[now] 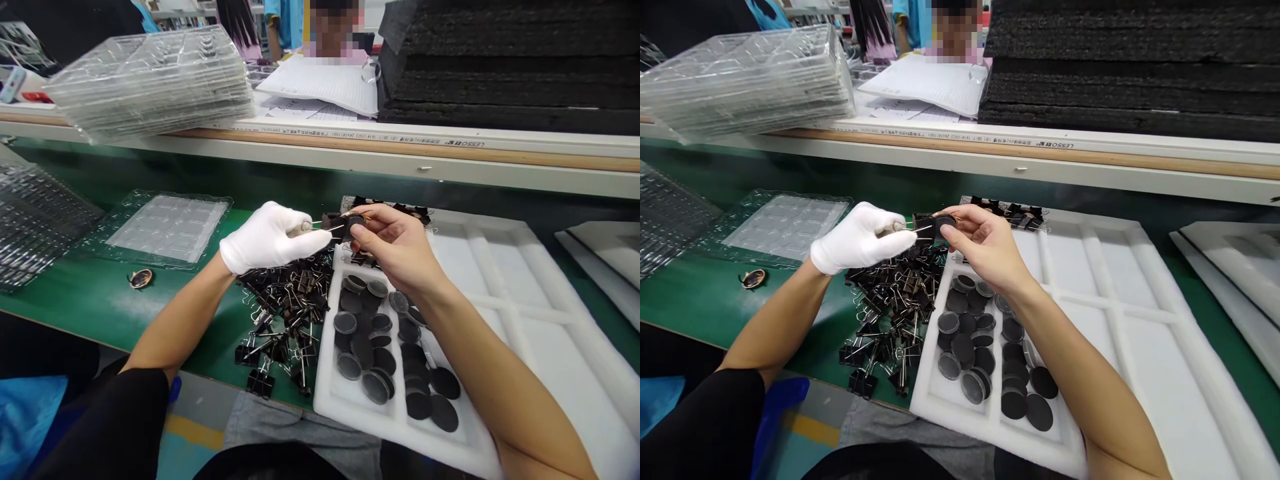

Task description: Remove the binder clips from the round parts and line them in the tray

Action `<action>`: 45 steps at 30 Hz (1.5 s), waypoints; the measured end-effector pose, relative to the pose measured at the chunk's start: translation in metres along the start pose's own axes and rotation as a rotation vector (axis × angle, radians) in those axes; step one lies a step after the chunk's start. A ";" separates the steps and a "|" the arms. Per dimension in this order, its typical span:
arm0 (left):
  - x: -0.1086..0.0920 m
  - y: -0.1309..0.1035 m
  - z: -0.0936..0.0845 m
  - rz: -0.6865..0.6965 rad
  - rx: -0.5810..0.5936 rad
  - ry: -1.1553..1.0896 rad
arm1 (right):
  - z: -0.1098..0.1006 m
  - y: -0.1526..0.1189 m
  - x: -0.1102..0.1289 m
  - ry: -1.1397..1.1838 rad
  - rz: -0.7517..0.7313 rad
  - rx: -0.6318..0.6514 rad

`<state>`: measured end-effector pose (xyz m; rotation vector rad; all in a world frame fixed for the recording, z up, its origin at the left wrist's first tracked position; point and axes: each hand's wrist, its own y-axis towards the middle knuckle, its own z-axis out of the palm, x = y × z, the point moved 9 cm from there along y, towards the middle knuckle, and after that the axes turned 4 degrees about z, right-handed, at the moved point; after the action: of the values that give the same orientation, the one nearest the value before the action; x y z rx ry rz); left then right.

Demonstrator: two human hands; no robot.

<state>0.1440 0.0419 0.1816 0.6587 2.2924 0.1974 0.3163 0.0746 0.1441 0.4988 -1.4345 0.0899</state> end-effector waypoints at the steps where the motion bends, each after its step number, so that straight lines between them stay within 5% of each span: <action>1: 0.001 0.000 0.000 -0.014 -0.008 0.007 | 0.001 0.000 -0.002 -0.002 -0.003 -0.005; 8: 0.006 0.004 -0.009 -0.076 -0.163 0.064 | 0.003 0.002 -0.015 -0.295 -0.034 0.039; 14: 0.018 0.004 -0.032 -0.101 -0.272 0.023 | 0.033 -0.009 -0.053 -1.217 -0.001 0.373; 17: 0.018 0.004 -0.032 -0.087 -0.265 0.028 | 0.040 -0.016 -0.066 -1.377 0.076 0.424; 25: 0.020 0.001 -0.038 -0.079 -0.247 -0.128 | 0.010 -0.006 -0.036 -1.018 0.091 0.160; 29: 0.023 -0.002 -0.023 -0.156 0.054 -0.138 | -0.013 0.003 -0.029 -0.538 0.158 0.006; 33: 0.023 -0.009 0.004 -0.210 0.353 -0.050 | -0.008 0.000 -0.032 -0.008 0.285 -0.051; 39: 0.008 -0.003 0.014 -0.180 0.255 -0.040 | 0.022 -0.015 -0.038 0.148 0.387 -0.014; 45: 0.017 -0.010 0.026 -0.360 0.294 -0.234 | 0.017 -0.017 -0.046 0.139 0.511 0.010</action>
<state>0.1475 0.0410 0.1496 0.3758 2.1835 -0.3735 0.2992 0.0640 0.0965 0.1205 -1.3960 0.5303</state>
